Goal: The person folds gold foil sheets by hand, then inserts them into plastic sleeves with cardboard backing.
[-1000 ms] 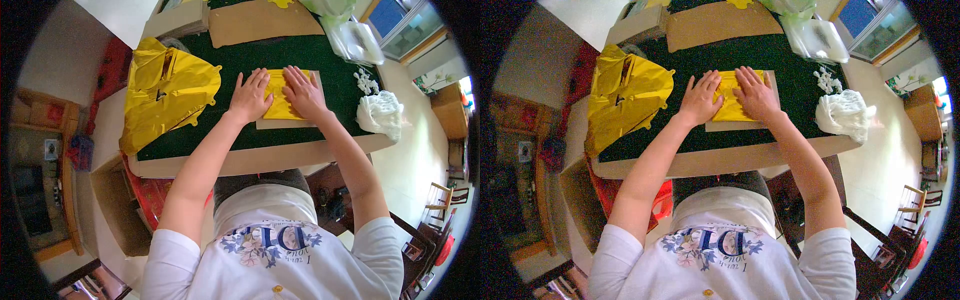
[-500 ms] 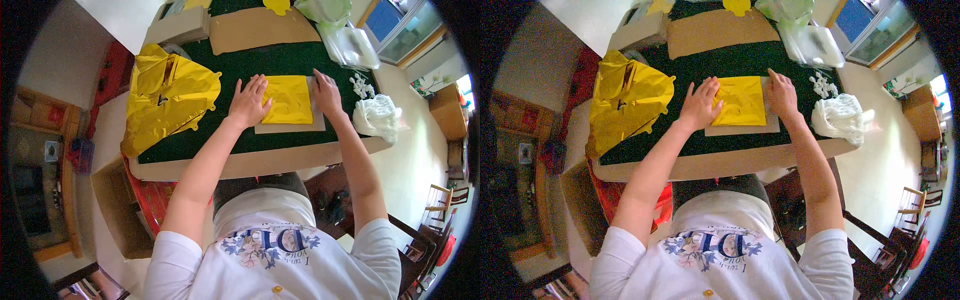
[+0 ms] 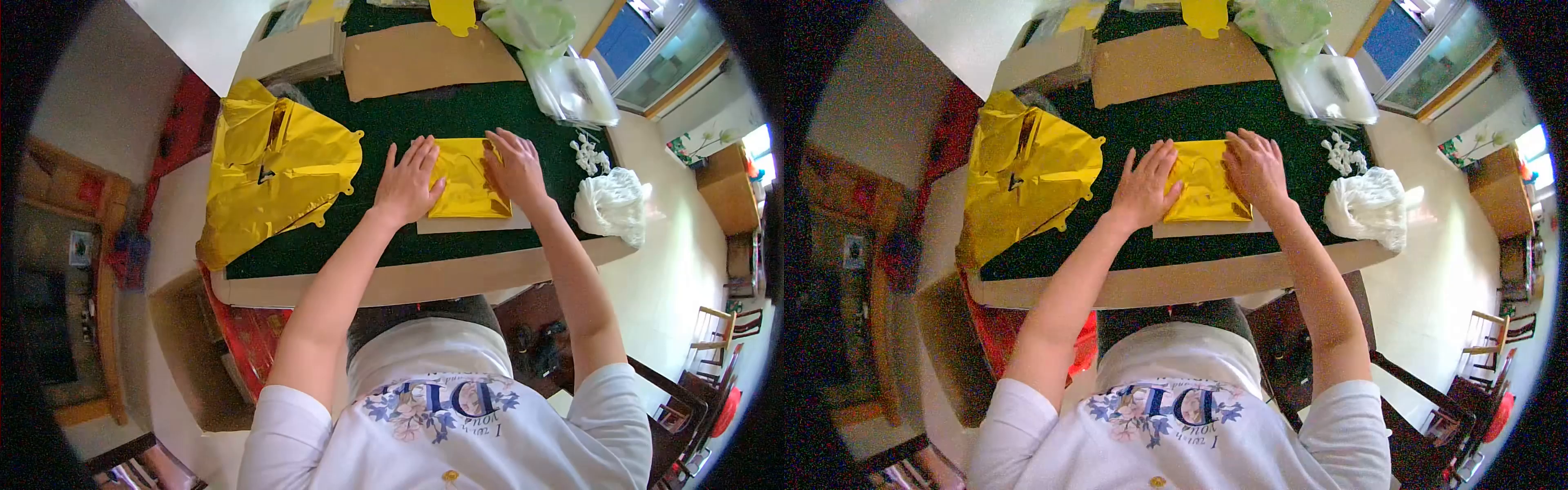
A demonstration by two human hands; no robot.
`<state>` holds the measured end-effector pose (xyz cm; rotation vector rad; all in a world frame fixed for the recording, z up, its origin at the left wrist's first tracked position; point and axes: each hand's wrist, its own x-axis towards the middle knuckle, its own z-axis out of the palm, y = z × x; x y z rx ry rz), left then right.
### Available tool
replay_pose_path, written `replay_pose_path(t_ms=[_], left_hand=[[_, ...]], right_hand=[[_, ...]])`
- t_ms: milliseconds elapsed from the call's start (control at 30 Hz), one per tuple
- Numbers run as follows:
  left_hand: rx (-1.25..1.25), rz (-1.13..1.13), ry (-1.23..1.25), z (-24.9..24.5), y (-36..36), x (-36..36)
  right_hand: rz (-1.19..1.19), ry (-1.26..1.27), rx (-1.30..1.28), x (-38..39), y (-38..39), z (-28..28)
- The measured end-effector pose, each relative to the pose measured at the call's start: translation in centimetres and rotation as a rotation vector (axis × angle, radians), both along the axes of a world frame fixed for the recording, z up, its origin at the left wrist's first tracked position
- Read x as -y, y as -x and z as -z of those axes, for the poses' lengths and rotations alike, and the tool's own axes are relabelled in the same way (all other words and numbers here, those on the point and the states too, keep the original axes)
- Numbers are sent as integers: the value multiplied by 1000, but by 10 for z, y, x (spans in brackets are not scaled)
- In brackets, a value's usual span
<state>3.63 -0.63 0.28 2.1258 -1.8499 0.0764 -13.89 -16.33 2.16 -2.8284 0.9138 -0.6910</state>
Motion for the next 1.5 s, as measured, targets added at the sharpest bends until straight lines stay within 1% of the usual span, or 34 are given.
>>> replay_pose_path(t_ms=[33, 67, 167, 200, 233, 300, 333, 433, 467, 600, 800, 900, 1000, 1133, 1200, 1300, 1400, 1500], left_hand=[[-5, 5, 4, -1, -1, 0], [-10, 7, 4, -1, -1, 0], [-18, 5, 6, 1, -2, 0], [-14, 4, 8, 2, -2, 0], [-7, 4, 12, 3, -2, 1], [-76, -56, 84, 3, -2, -2], [-111, -89, 119, 3, -3, -6], [18, -97, -59, 0, -6, -30], [38, -84, -19, -1, -8, -33], [124, -70, -17, -4, -16, -29], [98, -71, 4, -4, -17, -27], [11, -135, -67, -10, -12, -18], [-106, -113, 70, -6, -2, 2], [29, -31, -20, 0, 11, 2], [42, -33, -31, 1, 11, 2], [37, -41, -43, -1, 11, 2], [39, -46, -40, 0, 13, 2], [36, -45, -56, -3, 13, 2]], right_hand=[[1, 42, -29, -6, -3, 3], [6, -18, -105, -9, -2, 3], [-94, 172, -113, -27, -8, 5], [-117, 78, -110, -39, -11, 3], [-121, 52, -129, -44, -10, 7], [-129, 4, -164, -49, -9, 14], [-136, -1, -162, -49, -7, 15], [-151, 12, -172, -46, -5, 15], [-152, 15, -174, -46, -6, 13], [-178, 27, -190, -42, -1, 12], [-164, 49, -194, -44, 0, 12], [-161, 49, -195, -43, -1, 12], [-162, 39, -197, -43, -1, 12], [-162, 24, -200, -43, -2, 11], [-169, 3, -187, -43, -1, 11], [-115, -16, -198, -40, -5, 10], [-142, -29, -152, -37, -23, 9], [-153, -71, -169, -37, -28, 16]])
